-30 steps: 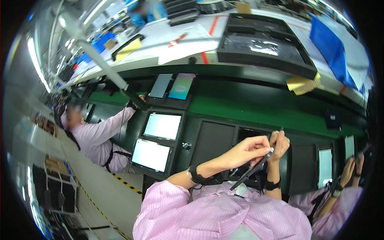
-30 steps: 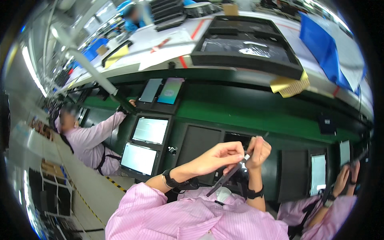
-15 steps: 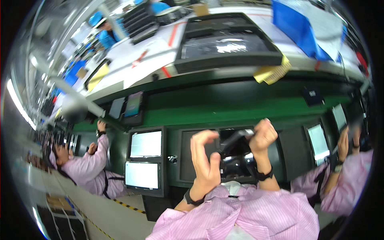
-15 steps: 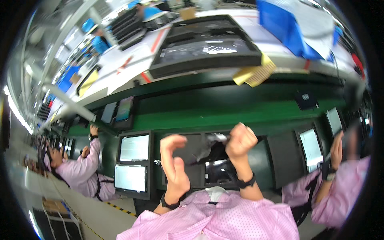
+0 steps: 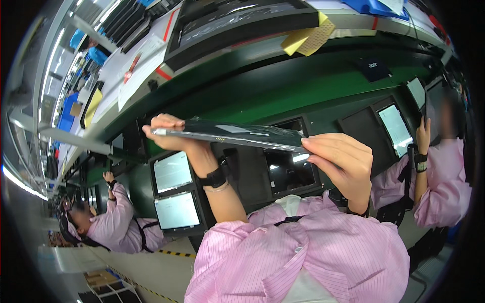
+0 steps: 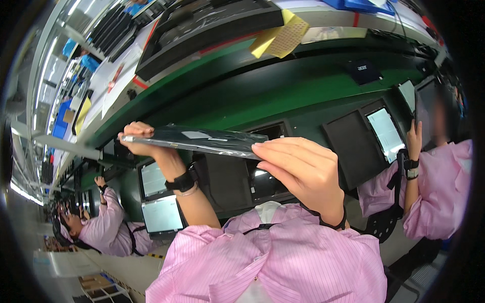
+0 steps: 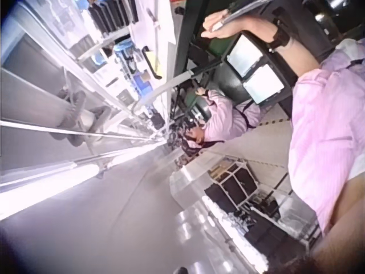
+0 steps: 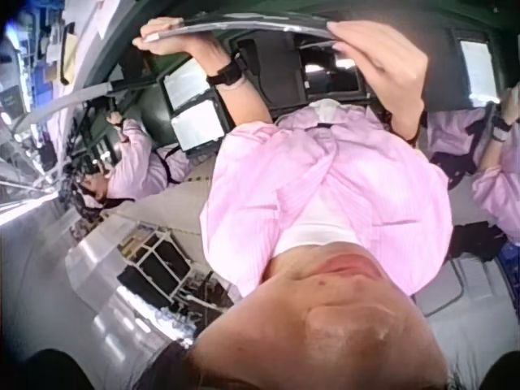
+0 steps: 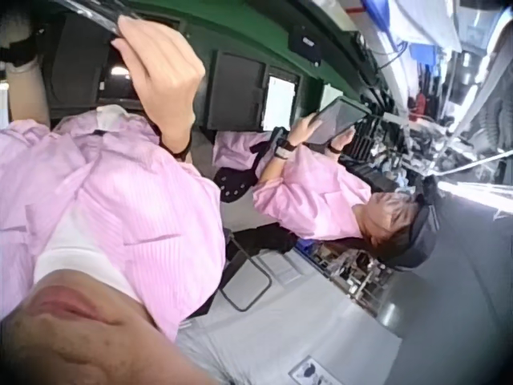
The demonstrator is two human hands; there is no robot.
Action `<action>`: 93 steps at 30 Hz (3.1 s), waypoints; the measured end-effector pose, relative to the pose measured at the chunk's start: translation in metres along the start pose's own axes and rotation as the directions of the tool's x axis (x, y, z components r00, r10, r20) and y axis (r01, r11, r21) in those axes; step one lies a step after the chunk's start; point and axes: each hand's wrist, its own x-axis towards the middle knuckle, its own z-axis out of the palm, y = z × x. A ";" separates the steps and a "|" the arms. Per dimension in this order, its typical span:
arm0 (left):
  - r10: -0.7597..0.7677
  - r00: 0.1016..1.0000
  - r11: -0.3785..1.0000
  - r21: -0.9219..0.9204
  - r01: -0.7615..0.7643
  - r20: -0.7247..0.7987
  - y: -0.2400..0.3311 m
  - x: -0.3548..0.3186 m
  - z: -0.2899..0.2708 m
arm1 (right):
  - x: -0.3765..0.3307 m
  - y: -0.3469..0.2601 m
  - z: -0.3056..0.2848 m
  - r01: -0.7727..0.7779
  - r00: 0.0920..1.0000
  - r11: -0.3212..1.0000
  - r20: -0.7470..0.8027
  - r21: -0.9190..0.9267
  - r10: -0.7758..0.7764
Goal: Picking up electronic tablets from an assembly line, removing protective plastic, and placing them into testing docks.
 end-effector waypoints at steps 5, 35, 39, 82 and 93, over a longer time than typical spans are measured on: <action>-0.077 0.995 0.997 0.002 0.077 0.058 0.000 0.000 -0.009 | -0.009 -0.004 0.011 -0.013 0.998 0.990 -0.067 0.139 0.022; 0.502 0.610 0.537 -0.774 0.336 0.613 -0.046 0.029 -0.016 | 0.064 0.060 0.082 -0.315 0.931 0.799 0.330 0.513 0.155; 0.518 0.636 0.493 -0.807 0.325 0.572 -0.048 0.022 -0.023 | 0.061 0.056 0.084 -0.337 0.916 0.827 0.361 0.451 0.176; -0.437 0.897 0.754 -0.514 0.409 0.073 -0.045 -0.138 -0.110 | -0.053 -0.006 0.042 -0.344 0.859 0.092 0.274 0.934 0.433; -0.664 0.747 0.673 -0.417 0.611 0.023 -0.018 -0.179 -0.081 | -0.071 0.031 0.043 -0.407 0.904 0.561 0.230 0.721 0.361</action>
